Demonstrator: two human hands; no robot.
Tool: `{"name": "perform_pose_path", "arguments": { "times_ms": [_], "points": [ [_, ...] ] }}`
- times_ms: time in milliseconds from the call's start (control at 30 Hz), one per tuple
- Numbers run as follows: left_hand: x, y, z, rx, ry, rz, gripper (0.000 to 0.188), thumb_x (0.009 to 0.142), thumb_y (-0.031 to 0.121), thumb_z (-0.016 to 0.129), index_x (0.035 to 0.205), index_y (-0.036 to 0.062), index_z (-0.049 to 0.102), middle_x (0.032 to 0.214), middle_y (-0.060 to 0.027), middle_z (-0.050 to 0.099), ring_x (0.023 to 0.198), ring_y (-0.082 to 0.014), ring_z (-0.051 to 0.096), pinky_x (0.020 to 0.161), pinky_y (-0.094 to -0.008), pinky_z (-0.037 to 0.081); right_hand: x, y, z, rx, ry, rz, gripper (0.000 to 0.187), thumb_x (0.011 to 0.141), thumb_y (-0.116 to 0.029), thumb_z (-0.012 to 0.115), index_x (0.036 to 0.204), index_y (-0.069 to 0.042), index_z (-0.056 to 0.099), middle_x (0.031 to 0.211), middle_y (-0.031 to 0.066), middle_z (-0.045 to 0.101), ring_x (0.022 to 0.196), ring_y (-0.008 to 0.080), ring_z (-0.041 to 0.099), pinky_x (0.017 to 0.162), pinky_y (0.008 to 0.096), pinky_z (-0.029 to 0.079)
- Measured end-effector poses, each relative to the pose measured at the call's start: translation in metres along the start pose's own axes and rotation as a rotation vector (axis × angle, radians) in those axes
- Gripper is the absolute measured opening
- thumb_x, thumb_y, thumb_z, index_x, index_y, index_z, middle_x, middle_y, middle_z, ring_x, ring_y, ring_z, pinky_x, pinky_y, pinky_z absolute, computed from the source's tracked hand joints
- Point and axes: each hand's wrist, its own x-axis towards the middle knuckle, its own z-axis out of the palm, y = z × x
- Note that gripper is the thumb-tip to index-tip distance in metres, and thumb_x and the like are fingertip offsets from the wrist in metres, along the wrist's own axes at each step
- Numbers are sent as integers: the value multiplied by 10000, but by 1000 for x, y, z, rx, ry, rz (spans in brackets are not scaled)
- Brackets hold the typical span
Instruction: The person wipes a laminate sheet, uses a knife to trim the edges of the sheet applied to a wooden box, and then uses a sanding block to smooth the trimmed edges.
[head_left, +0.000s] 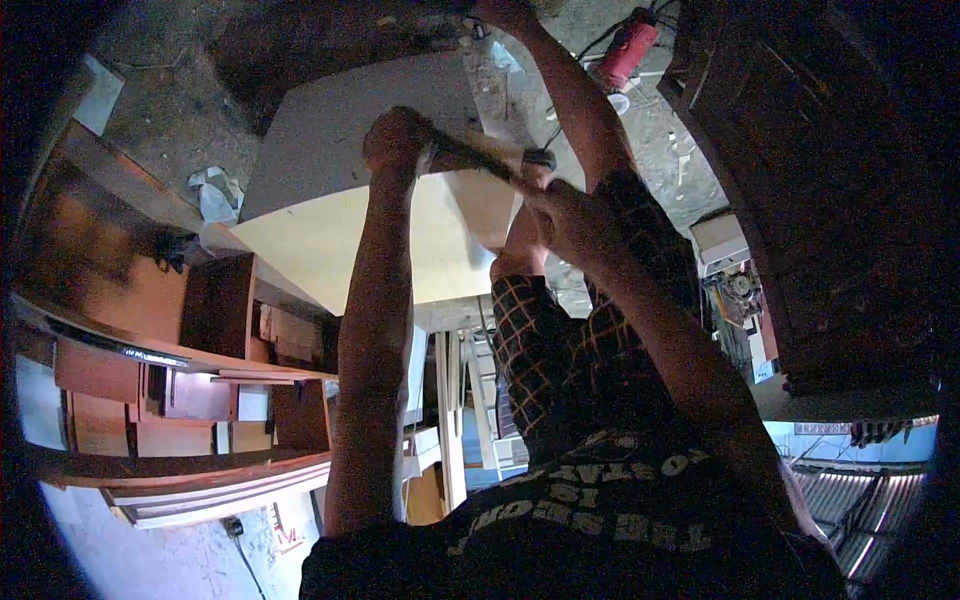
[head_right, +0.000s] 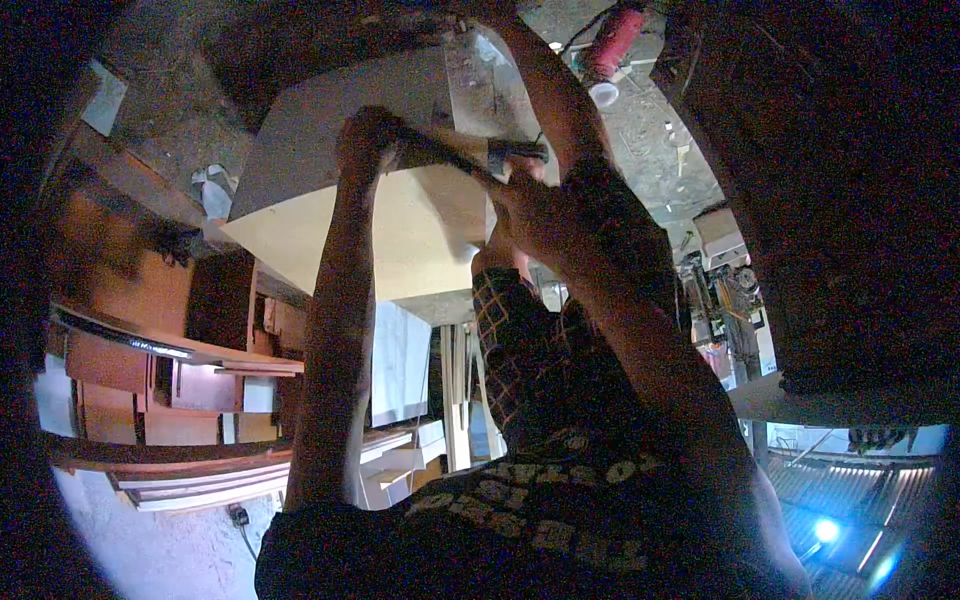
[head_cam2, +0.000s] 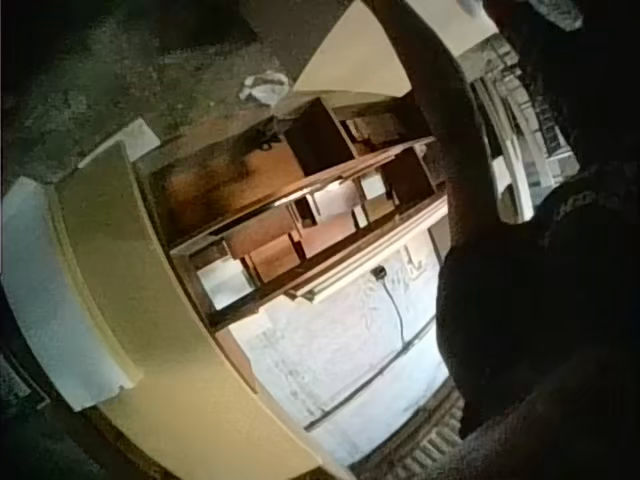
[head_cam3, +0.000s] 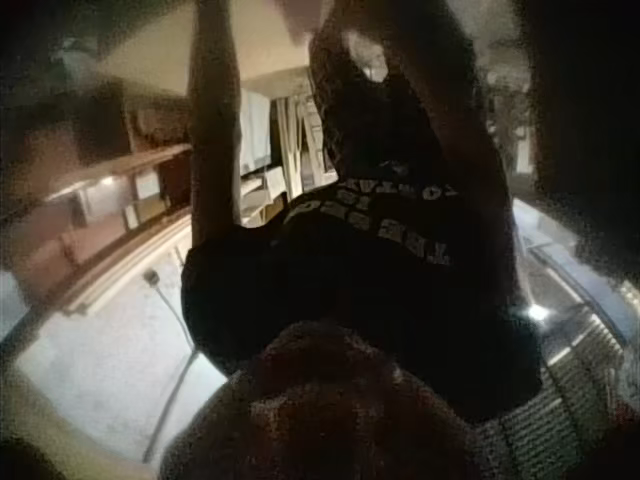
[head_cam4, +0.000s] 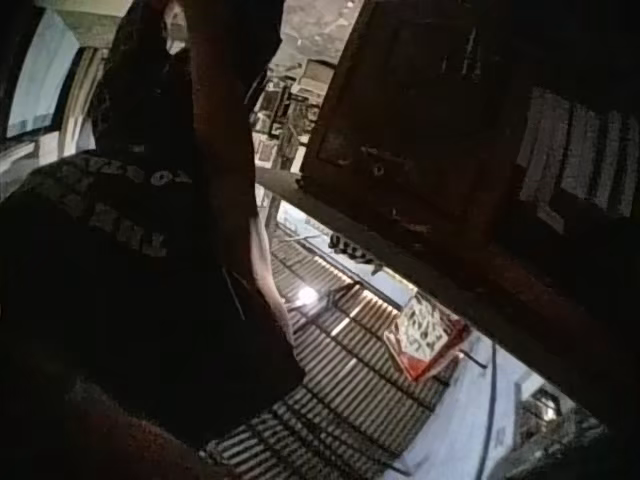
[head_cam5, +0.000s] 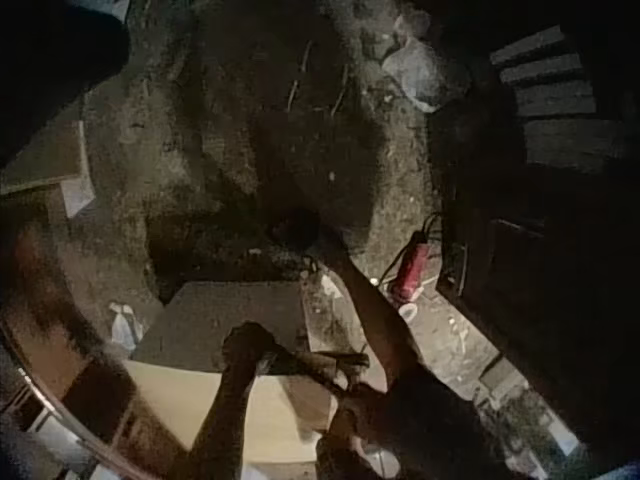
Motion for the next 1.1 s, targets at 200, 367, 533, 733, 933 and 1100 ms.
{"name": "perform_pose_path", "arguments": {
  "times_ms": [200,367,533,733,933,1100],
  "points": [
    [-3,-11,8,9,7,72,338,885,323,550,1023,70,727,1083,-172,709,995,-386,684,887,-496,536,7,-16,-19,192,-42,260,395,917,-112,591,1300,-195,638,843,211,649,744,348,671,671,446,544],
    [24,-53,53,-84,228,308,450,948,439,495,1159,79,662,1198,-174,662,1107,-380,627,914,-492,515,51,22,-31,180,272,40,398,906,-119,623,1299,-60,605,968,218,697,930,363,685,842,409,531],
    [-45,-75,57,-158,90,408,412,960,468,502,1018,135,737,1008,-147,717,919,-327,670,827,-484,519,63,-4,-48,507,236,269,503,954,-266,631,1361,12,536,1194,180,663,1105,218,624,960,347,478],
    [-119,39,-34,-1290,-60,553,391,941,230,620,1318,128,596,1260,-119,654,1210,-311,584,1099,-460,375,43,31,-101,662,174,383,548,977,-406,599,1348,-5,562,1284,146,639,1055,190,622,899,324,492],
    [-133,-125,-26,-668,810,-674,745,955,345,571,1558,96,210,1604,-241,175,1478,-406,185,1124,-536,318,87,-28,-119,19,-1,142,560,1004,-471,519,1340,-25,572,1230,165,656,1033,197,627,866,339,504],
    [-107,-84,-27,-1011,971,-810,851,963,365,546,1557,-4,61,1613,-279,8,1496,-444,-3,1175,-583,174,119,-45,-122,261,-99,145,500,991,-369,585,1346,-17,567,754,-9,564,636,128,535,592,307,473]
  ]
}}
